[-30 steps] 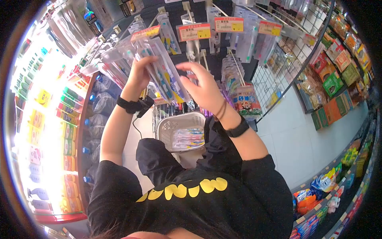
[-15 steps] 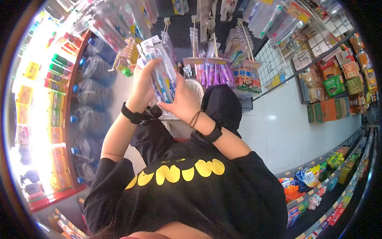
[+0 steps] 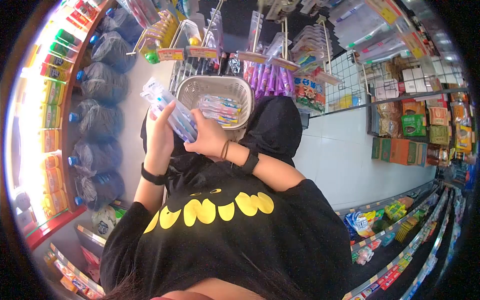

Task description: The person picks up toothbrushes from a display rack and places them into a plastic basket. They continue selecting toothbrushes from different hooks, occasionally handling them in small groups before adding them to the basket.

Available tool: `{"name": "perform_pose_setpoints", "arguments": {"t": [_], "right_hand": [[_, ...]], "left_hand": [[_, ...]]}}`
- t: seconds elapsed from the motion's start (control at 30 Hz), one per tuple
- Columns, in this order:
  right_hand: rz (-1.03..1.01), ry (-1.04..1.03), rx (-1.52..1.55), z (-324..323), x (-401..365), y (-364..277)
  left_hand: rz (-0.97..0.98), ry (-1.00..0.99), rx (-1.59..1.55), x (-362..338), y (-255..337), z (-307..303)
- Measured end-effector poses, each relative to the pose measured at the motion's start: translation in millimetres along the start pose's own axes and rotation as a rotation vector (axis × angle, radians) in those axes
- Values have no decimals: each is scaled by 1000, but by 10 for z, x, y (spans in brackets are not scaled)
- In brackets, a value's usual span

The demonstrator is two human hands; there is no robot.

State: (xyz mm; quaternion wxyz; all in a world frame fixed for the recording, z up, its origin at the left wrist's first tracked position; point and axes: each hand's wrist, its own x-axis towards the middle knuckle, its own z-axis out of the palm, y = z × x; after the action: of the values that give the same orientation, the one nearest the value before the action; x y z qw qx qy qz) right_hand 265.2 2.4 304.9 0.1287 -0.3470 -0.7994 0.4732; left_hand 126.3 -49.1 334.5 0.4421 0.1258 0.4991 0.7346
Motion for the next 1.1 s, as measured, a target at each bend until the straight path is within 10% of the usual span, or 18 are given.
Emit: {"name": "perform_pose_setpoints", "arguments": {"t": [0.47,0.67,0.73,0.77,0.93,1.1], "right_hand": [[71,-147,-321,-168,1330,1780],[170,-464,-644,-48,1783,2421],[86,-504,-678,91,1882,2684],[64,-562,-712,160,1940,2779],[73,-667,-749,458,2067,3357],[49,-647,-734,590,2090,3581]], "left_hand": [[343,432,-58,-655,1848,-2157],[681,1037,161,-1297,2618,-1857],[364,138,-1,-1746,2540,-2514],[374,686,208,-1672,2155,-2278],[-429,703,42,-1379,386,-1296],[-583,493,-154,-1384,-40,-1177]]}}
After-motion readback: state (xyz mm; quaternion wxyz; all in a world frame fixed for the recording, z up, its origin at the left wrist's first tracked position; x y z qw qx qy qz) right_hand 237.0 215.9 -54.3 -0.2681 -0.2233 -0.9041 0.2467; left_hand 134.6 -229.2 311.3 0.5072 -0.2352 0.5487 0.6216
